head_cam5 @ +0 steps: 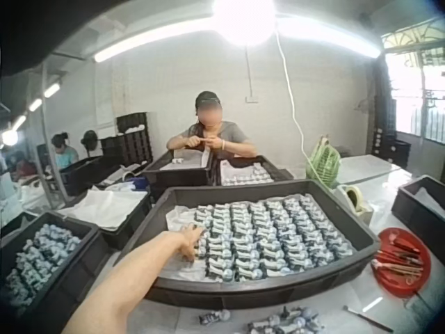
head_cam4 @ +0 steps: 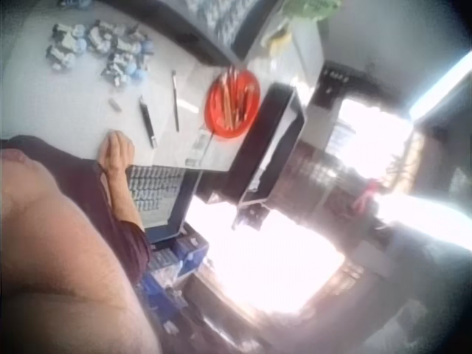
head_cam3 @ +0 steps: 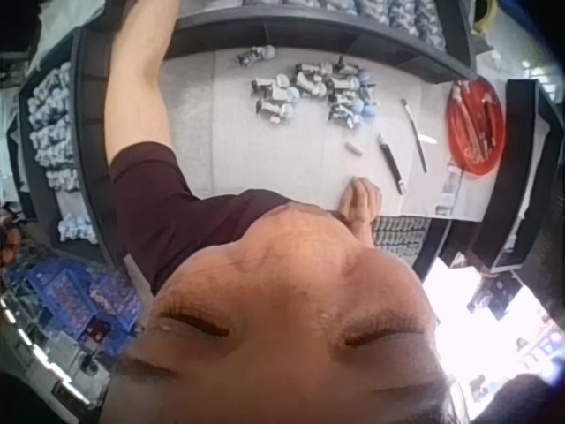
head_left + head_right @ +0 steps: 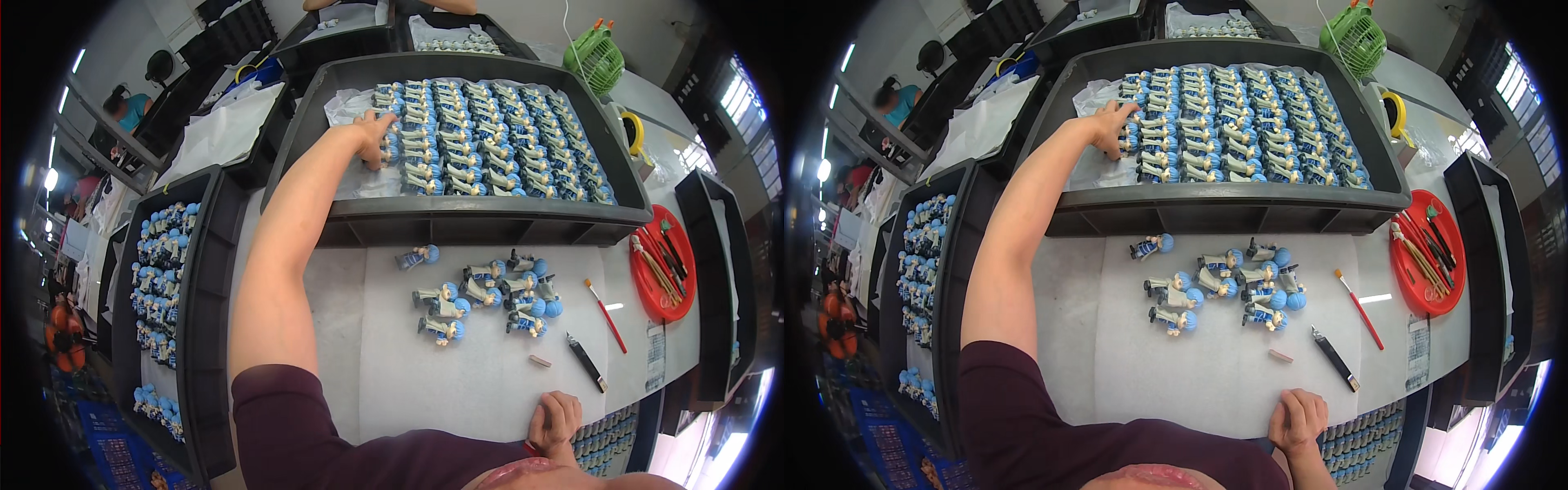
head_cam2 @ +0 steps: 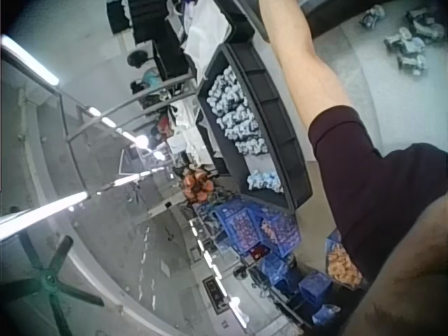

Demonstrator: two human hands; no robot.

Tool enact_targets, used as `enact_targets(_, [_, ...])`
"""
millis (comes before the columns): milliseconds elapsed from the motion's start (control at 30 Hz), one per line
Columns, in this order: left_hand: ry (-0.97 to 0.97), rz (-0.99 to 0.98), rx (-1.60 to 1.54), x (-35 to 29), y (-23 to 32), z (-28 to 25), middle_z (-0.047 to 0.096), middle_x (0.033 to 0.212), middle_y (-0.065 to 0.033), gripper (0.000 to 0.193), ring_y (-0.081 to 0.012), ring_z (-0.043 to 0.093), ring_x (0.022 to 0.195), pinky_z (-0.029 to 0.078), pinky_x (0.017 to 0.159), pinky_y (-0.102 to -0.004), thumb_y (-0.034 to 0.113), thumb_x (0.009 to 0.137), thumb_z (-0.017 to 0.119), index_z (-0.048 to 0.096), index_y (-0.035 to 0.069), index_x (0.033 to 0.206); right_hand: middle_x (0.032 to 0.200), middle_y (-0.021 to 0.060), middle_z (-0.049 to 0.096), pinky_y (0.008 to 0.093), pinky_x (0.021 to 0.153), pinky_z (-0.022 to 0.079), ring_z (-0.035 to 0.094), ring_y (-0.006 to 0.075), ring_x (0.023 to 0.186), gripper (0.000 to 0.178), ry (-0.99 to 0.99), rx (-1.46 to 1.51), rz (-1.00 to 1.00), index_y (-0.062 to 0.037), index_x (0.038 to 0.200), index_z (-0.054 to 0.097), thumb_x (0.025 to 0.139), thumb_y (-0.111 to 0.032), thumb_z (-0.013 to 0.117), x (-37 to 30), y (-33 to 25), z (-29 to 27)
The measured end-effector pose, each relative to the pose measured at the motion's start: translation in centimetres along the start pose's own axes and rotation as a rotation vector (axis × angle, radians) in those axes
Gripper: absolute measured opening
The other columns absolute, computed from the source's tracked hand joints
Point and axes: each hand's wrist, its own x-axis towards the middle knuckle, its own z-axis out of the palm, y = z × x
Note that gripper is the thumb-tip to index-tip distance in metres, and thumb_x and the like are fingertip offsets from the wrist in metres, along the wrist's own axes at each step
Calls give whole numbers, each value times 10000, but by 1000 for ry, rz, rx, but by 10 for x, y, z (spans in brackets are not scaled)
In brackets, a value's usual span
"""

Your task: The person assembles small plastic toy figures by hand, picking up individual bodies and heads from a tray and a table. They attach the heads to the bodies and place the completed figures into a black tray. The process is repetitive, involving picking, aligning, and snapping the parts together.

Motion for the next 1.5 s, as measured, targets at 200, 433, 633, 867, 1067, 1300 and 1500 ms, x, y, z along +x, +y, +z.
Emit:
enact_targets(200, [-94, -96, 27, -10, 1, -12, 141, 1406, -237, 1168, -410, 416, 1215, 408, 971, -413, 154, 549, 787, 55, 207, 1457, 800, 104, 613, 332, 636, 439, 574, 254, 678, 254, 38, 32, -9, -22, 872, 617, 619, -32, 601, 3, 2, 1])
enact_targets(433, [183, 110, -130, -51, -35, -27, 308, 1243, -282, 1026, -358, 485, 1048, 436, 900, -356, 170, 571, 711, 168, 220, 1440, 819, 110, 622, 330, 646, 452, 591, 260, 704, 265, 13, 60, -14, -9, 888, 628, 624, 2, 607, 4, 3, -1])
enact_targets(633, [291, 690, -544, -173, 45, -33, 401, 1289, -107, 916, -210, 418, 1183, 340, 982, -289, -25, 547, 566, 289, 105, 1411, 839, 79, 622, 314, 652, 446, 590, 229, 717, 270, 20, 26, 57, -32, 891, 632, 621, -9, 630, -1, 5, -2])
enact_targets(867, [-209, 941, -288, -241, 158, 47, 288, 1237, -240, 915, -408, 487, 1048, 452, 861, -394, -2, 601, 722, 252, 78, 1382, 841, 86, 616, 323, 639, 442, 586, 234, 718, 266, 31, 60, 28, -26, 890, 629, 624, -6, 623, 2, 1, -5])
enact_targets(1067, [54, 764, -127, -233, 187, 93, 295, 1237, -249, 932, -406, 499, 986, 485, 779, -414, 43, 609, 748, 251, 142, 1391, 847, 101, 611, 330, 642, 440, 578, 251, 714, 253, 47, 71, 1, -10, 891, 623, 638, 8, 614, 4, -4, -8])
enact_targets(1300, [246, 763, 154, -255, 178, 63, 269, 1356, -249, 1078, -422, 415, 1127, 450, 846, -440, 211, 555, 839, 215, 170, 1433, 850, 105, 614, 340, 650, 436, 573, 261, 714, 259, 61, 67, -15, -10, 894, 619, 637, 17, 606, -1, -3, -4])
enact_targets(1500, [577, 778, -245, -159, 88, -25, 478, 1266, -175, 606, -320, 435, 1192, 354, 1015, -378, 166, 726, 723, 474, 43, 1264, 840, 100, 615, 330, 628, 427, 573, 251, 699, 280, 38, 41, -1, -16, 907, 614, 629, 14, 603, 1, -4, -5])
